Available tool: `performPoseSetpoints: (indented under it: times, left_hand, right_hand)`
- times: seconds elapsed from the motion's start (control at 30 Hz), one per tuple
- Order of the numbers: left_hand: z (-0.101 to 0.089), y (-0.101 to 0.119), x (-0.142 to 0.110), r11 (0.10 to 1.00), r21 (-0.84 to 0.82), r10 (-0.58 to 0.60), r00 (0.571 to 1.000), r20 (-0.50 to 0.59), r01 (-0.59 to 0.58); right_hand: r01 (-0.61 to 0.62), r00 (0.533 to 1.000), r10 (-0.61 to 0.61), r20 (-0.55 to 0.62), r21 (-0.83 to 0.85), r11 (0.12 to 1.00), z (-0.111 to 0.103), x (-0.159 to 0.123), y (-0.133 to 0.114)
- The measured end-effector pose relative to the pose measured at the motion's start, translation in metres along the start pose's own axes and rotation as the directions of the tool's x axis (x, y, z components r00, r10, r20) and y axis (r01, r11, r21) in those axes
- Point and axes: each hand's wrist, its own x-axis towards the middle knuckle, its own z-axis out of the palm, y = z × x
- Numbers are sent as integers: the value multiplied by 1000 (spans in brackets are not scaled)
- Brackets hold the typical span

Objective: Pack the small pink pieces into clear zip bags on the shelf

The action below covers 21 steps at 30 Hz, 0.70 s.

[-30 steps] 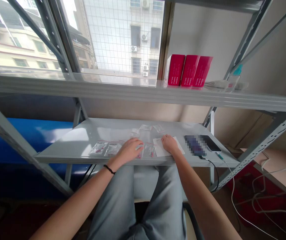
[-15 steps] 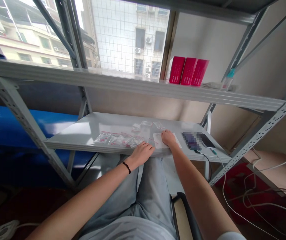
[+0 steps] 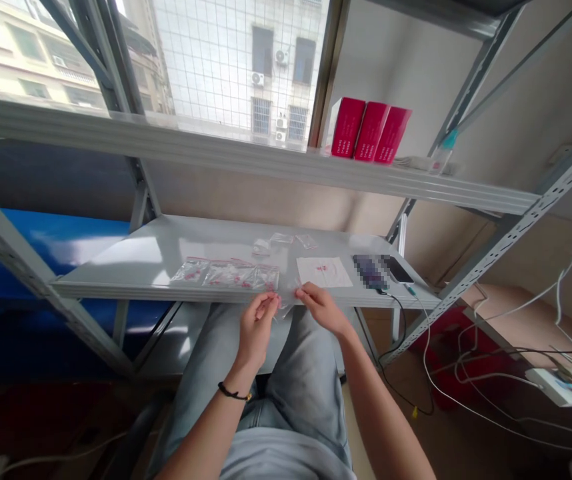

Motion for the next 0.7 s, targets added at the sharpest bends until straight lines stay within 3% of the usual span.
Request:
performPoseSetpoints:
  times: [0.1,0.23,0.37,0.47,0.57,0.7]
  left_hand:
    - [-16,-10,-5,994,99,-42,999,0,42]
    - [-39,-22,1,969,239,-78,996,45,65]
    - [-61,-32,-2,868,484,61,992,111,-107]
    - [-72,-37,-15,757,611,125,969,211,-231]
    - [-76,-42,-27,757,615,18,948,318,-221]
    - [-77,-48,-33,802,584,-86,941,327,-129]
  right_hand:
    - [-87,995,92,-32,123,989,27,-16,9]
    - [-261,958,288,-15,377,889,55,-37,24]
    - [-352,917,399,-32,411,841,75,-65,34]
    - [-413,895,445,29,431,802,86,-77,40]
    - [-452,871,483,91,537,713,97,-77,43]
    - [-461,863,488,133,601,653,108,-74,40]
